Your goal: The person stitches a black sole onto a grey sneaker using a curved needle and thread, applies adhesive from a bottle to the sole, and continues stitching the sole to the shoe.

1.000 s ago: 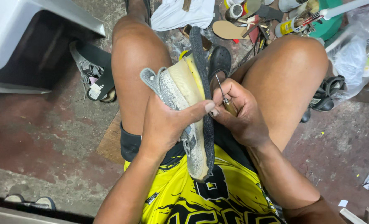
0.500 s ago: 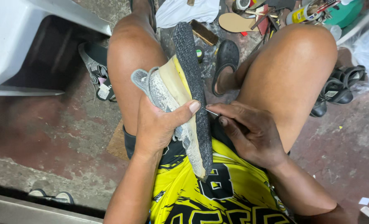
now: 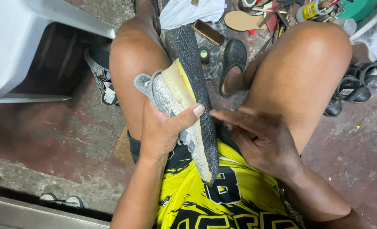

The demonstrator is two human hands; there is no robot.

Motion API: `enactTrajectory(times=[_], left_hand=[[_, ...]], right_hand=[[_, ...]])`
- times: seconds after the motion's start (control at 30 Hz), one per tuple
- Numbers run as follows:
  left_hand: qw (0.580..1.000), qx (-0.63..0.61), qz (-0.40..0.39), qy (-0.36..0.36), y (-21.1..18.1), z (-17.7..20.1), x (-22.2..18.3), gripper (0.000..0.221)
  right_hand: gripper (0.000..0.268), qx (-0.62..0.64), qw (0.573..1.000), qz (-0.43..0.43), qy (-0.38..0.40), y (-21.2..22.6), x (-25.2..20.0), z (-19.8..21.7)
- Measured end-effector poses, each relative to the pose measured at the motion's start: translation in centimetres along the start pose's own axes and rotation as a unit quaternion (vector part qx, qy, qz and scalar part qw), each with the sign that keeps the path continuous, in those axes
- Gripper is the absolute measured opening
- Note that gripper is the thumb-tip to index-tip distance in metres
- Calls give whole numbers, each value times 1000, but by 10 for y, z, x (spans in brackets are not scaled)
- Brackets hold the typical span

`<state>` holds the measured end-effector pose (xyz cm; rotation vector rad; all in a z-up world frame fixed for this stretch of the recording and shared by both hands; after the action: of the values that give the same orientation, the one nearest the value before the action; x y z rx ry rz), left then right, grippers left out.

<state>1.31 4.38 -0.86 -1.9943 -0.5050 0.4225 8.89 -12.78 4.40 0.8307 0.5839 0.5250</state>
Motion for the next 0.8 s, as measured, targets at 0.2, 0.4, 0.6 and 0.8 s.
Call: enactTrajectory(times=[0.2, 0.4, 0.6, 0.8], left_hand=[[1000, 5, 8, 3, -1, 0, -2, 49], [1000, 28, 7, 5, -2, -1, -1, 46], [996, 83, -20, 26, -6, -6, 2, 39], [987, 157, -12, 25, 1, -5, 7, 27]], right_hand=[[39, -64, 998, 15, -15, 8, -1, 4], [36, -160, 985, 64, 12, 27, 4, 15], [38, -278, 958, 64, 28, 43, 10, 23], [41, -318, 942, 88, 68, 47, 29, 20]])
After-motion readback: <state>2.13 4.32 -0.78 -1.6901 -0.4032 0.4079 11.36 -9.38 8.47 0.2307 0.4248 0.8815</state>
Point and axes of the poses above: each hand's wrist, its own x-axis towards the middle knuckle, its own z-axis out of the back of the hand, y = z × x, the point moved 5 cm from there along x, towards the middle knuckle, and after that the axes turned 15 degrees about -z, right-handed, at the moved point
